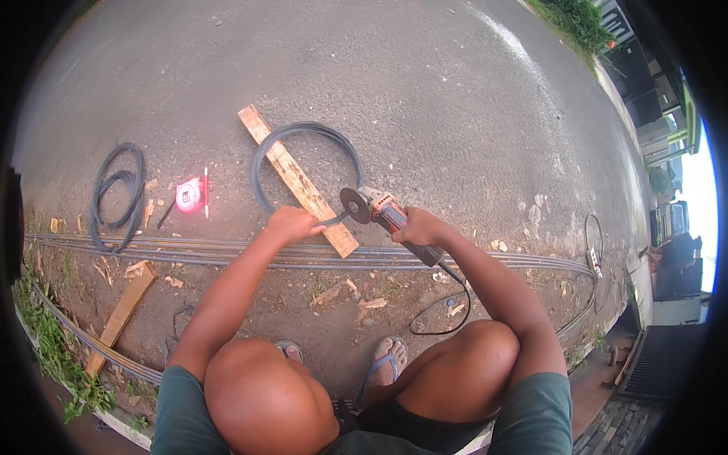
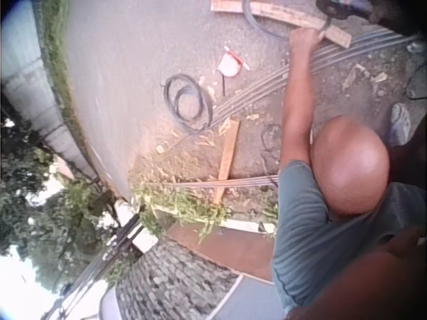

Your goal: The person uses an angle grinder to cut a metal rod that is resting on a wooden plank. They hold the rod with one hand and operate the grinder with the other, producing sparks as the cut progresses. The person repeats this process on multiple sections of the rod.

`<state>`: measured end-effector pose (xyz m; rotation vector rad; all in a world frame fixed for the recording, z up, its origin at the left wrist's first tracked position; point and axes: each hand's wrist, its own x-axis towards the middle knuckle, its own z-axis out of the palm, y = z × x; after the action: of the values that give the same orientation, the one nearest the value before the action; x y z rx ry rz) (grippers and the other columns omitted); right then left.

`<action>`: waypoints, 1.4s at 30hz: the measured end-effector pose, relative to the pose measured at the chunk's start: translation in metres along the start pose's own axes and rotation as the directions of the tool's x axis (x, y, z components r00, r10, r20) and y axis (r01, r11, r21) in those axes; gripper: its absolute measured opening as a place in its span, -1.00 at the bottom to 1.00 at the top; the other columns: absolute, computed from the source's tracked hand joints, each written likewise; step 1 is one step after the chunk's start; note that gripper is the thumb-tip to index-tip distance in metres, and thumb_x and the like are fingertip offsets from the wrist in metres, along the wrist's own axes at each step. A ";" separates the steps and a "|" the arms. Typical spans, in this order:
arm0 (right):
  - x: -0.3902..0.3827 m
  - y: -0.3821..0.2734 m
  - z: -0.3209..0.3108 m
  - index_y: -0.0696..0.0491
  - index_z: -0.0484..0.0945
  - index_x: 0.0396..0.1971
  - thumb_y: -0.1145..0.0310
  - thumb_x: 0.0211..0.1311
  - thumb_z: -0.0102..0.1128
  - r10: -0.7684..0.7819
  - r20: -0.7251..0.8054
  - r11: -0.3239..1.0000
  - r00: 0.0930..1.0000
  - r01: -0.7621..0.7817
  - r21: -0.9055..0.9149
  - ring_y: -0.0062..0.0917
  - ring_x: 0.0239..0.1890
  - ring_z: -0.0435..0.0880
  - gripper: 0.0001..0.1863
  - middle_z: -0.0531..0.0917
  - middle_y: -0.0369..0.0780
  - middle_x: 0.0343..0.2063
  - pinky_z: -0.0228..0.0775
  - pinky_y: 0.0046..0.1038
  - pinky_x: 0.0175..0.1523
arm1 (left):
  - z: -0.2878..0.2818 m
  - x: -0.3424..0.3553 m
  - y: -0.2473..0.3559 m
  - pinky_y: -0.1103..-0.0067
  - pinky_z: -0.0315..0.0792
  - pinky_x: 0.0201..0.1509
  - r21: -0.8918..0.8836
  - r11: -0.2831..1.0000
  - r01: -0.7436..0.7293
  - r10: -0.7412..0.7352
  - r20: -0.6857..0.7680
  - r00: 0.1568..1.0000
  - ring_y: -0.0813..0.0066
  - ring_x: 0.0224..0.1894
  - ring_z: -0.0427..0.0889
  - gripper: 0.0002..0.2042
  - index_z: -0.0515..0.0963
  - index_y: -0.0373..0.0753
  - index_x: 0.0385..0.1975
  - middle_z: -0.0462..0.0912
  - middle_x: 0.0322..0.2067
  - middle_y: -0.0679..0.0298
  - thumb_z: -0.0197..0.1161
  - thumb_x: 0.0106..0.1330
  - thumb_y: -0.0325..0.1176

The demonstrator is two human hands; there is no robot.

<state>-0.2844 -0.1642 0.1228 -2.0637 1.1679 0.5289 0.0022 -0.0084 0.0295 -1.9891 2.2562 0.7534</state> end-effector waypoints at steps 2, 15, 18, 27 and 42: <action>0.003 0.010 -0.004 0.29 0.55 0.05 0.04 -0.16 0.44 0.007 -0.009 1.000 1.000 -0.007 0.013 -0.09 -0.06 0.71 -0.21 0.71 0.11 -0.12 0.51 -0.24 0.11 | -0.006 0.007 0.003 0.21 0.57 -0.21 0.010 1.000 -0.010 0.010 -0.008 1.000 0.11 -0.28 0.75 -0.46 0.71 -0.16 -0.40 0.75 -0.39 0.13 0.00 0.51 0.17; 0.022 0.044 0.013 0.29 0.56 0.03 0.02 -0.16 0.44 -0.109 -0.056 0.994 0.992 0.109 -0.006 -0.12 -0.08 0.72 -0.22 0.72 0.10 -0.14 0.52 -0.25 0.08 | -0.005 0.007 0.004 0.22 0.56 -0.17 0.029 1.000 -0.005 0.003 0.042 0.999 0.13 -0.23 0.75 -0.46 0.72 -0.15 -0.39 0.76 -0.36 0.13 -0.01 0.52 0.17; 0.017 0.036 0.010 0.29 0.56 0.02 0.04 -0.17 0.44 -0.070 -0.022 0.997 0.997 0.070 0.015 -0.14 -0.10 0.72 -0.23 0.71 0.09 -0.17 0.52 -0.26 0.07 | -0.001 0.005 0.001 0.24 0.56 -0.15 0.025 1.000 0.009 -0.010 0.022 1.000 0.13 -0.23 0.75 -0.46 0.72 -0.15 -0.38 0.76 -0.35 0.15 -0.02 0.52 0.18; 0.008 0.010 0.000 0.28 0.55 0.05 0.06 -0.15 0.45 -0.010 -0.011 0.998 1.000 0.010 0.063 -0.16 -0.07 0.71 -0.22 0.70 0.08 -0.16 0.49 -0.26 0.10 | -0.003 0.005 0.001 0.24 0.57 -0.11 -0.021 1.000 0.012 -0.011 0.023 1.000 0.13 -0.22 0.75 -0.46 0.72 -0.15 -0.36 0.77 -0.34 0.17 -0.01 0.52 0.18; 0.001 -0.003 -0.011 0.27 0.55 0.04 0.09 -0.15 0.44 0.041 0.029 0.998 0.999 -0.043 0.048 -0.18 -0.09 0.70 -0.25 0.70 0.05 -0.17 0.50 -0.25 0.07 | 0.003 0.006 0.000 0.24 0.57 -0.17 -0.001 1.000 0.000 0.000 -0.014 1.000 0.14 -0.26 0.75 -0.47 0.73 -0.11 -0.37 0.77 -0.37 0.18 0.00 0.52 0.18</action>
<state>-0.2814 -0.1713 0.1305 -1.9885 1.1986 0.5427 -0.0002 -0.0129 0.0247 -2.0011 2.2632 0.7429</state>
